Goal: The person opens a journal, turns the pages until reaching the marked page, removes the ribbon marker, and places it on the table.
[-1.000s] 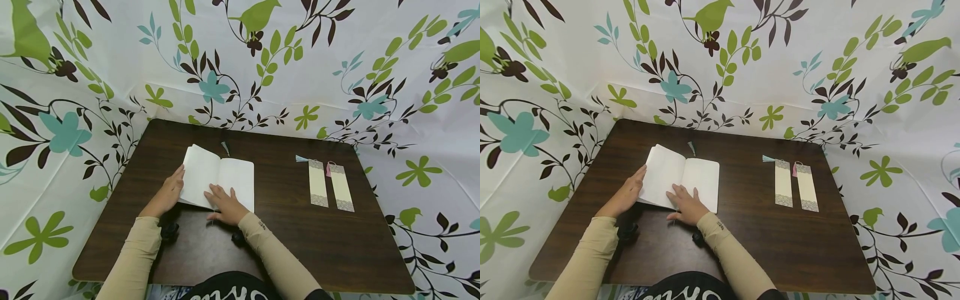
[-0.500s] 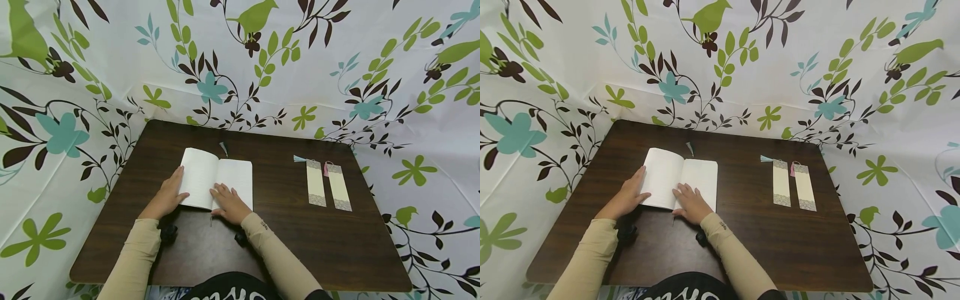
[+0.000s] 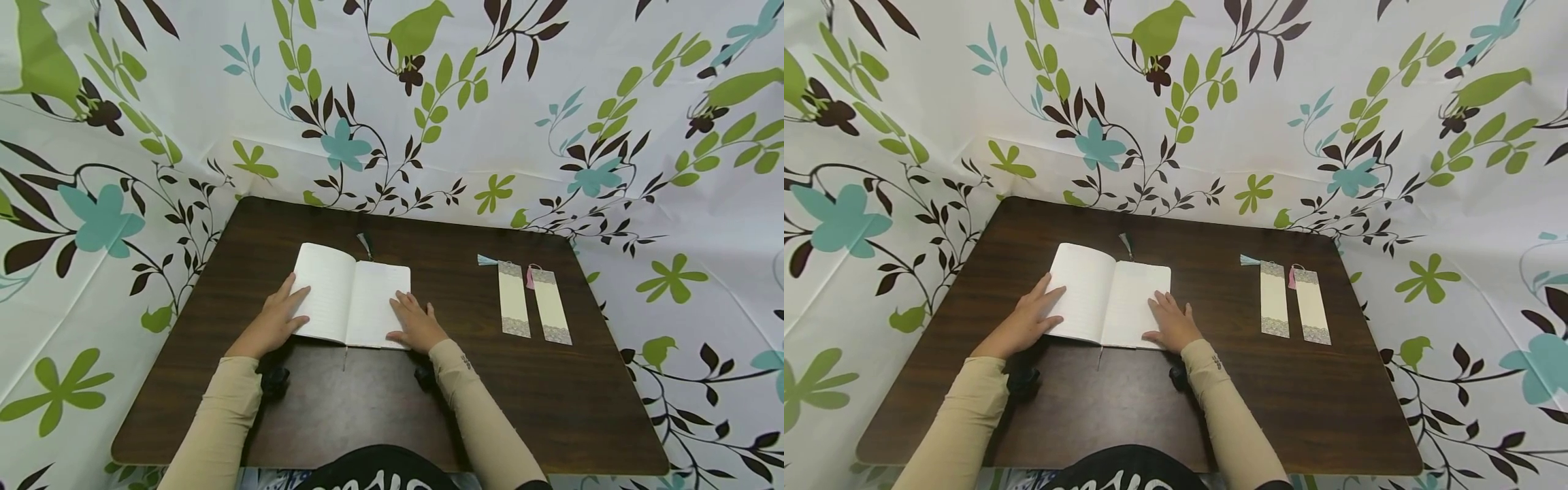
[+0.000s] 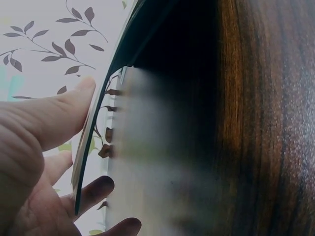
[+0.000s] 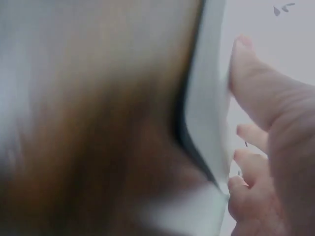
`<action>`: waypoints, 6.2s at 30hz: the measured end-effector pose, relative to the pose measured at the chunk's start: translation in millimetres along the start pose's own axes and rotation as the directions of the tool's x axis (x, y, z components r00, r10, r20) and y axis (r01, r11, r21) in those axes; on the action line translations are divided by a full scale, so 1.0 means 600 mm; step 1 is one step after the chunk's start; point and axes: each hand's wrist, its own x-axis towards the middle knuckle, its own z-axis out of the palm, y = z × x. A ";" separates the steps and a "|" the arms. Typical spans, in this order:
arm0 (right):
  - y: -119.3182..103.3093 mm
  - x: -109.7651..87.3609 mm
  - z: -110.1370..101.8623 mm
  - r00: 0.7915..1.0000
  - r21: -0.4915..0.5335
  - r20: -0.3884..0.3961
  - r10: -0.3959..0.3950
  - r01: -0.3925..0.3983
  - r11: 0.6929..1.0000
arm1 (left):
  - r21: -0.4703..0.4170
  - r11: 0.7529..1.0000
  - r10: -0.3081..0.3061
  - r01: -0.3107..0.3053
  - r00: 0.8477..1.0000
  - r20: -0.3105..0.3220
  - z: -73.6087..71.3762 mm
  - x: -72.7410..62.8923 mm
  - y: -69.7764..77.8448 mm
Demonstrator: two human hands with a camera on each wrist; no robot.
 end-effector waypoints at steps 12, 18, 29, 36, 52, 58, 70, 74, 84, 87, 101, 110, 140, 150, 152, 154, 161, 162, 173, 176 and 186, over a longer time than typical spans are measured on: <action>0.028 -0.015 -0.028 0.998 0.101 0.057 -0.004 -0.001 0.995 | -0.011 1.000 -0.007 0.007 1.000 0.011 -0.005 -0.003 0.001; 0.021 -0.006 -0.014 1.000 0.078 0.003 0.019 -0.020 0.997 | -0.017 1.000 -0.007 0.008 1.000 0.013 -0.006 -0.002 0.003; -0.041 0.019 -0.001 0.989 0.290 -0.134 -0.058 0.095 0.952 | -0.005 1.000 -0.012 0.012 1.000 0.011 -0.008 -0.001 0.007; -0.094 0.031 0.008 0.987 0.250 -0.019 -0.160 0.160 0.955 | -0.063 0.998 0.005 -0.007 1.000 -0.020 -0.009 0.004 0.011; -0.133 0.045 0.023 0.977 -0.081 -0.012 -0.215 0.213 0.974 | -0.237 0.971 0.021 -0.037 0.997 -0.071 -0.015 0.012 0.013; -0.129 0.050 0.025 0.967 -0.003 -0.164 -0.195 0.198 0.980 | -0.143 0.989 0.024 -0.033 0.997 -0.068 -0.015 0.008 0.012; -0.132 0.068 0.018 0.893 0.074 -0.355 0.278 -0.269 0.960 | -0.060 0.998 -0.017 0.015 1.000 -0.024 -0.012 0.005 0.008; -0.142 0.079 0.020 0.890 0.122 -0.325 0.319 -0.296 0.948 | -0.041 0.999 0.001 -0.003 0.999 -0.033 -0.010 0.005 0.008; -0.112 0.083 -0.006 0.937 0.255 -0.266 0.228 -0.159 0.954 | 0.009 0.999 0.048 -0.047 0.998 -0.031 -0.009 0.006 0.001; -0.084 0.079 -0.013 0.933 0.296 -0.315 0.177 -0.080 0.952 | -0.001 0.999 0.033 -0.033 0.999 -0.019 -0.009 0.006 -0.002; 0.180 -0.017 -0.067 0.827 0.414 -0.313 0.467 -0.323 0.851 | -0.007 1.000 0.024 -0.024 1.000 -0.012 -0.011 0.002 -0.006; 0.229 -0.058 -0.073 0.825 0.120 -0.363 0.434 -0.420 0.899 | -0.017 1.000 0.025 -0.025 1.000 -0.001 -0.011 0.002 -0.005; 0.010 -0.001 -0.013 0.989 0.016 -0.145 0.010 -0.008 1.000 | -0.010 1.000 0.023 -0.023 1.000 -0.008 -0.014 -0.003 0.002; -0.007 0.005 -0.004 0.954 -0.016 -0.298 -0.018 0.014 1.000 | -0.012 1.000 0.027 -0.027 1.000 0.001 -0.014 -0.004 0.003; -0.007 0.005 -0.004 0.948 -0.044 -0.317 -0.038 0.025 0.999 | -0.013 1.000 0.025 -0.025 1.000 0.002 -0.013 -0.003 0.003; -0.007 0.007 -0.003 0.940 -0.070 -0.337 -0.049 0.027 0.997 | -0.010 1.000 0.027 -0.027 1.000 0.002 -0.013 -0.002 0.004; -0.034 0.019 0.001 0.886 0.085 -0.459 -0.065 0.117 0.989 | -0.020 1.000 0.016 -0.016 1.000 0.001 -0.012 0.000 0.005; -0.043 0.020 0.002 0.888 0.116 -0.453 -0.086 0.155 0.981 | -0.023 1.000 0.011 -0.011 1.000 0.000 -0.012 0.000 0.005; -0.116 0.031 0.031 0.931 -0.013 -0.135 -0.338 0.340 0.940 | -0.113 0.992 0.044 -0.049 0.998 -0.051 -0.013 -0.001 0.005; -0.123 0.033 0.036 0.930 -0.081 -0.091 -0.356 0.350 0.933 | -0.127 0.991 0.036 -0.043 0.998 -0.055 -0.013 0.001 0.004; -0.128 0.034 0.032 0.936 -0.098 -0.037 -0.349 0.345 0.934 | -0.017 1.000 0.024 -0.025 0.999 -0.037 -0.009 0.004 0.002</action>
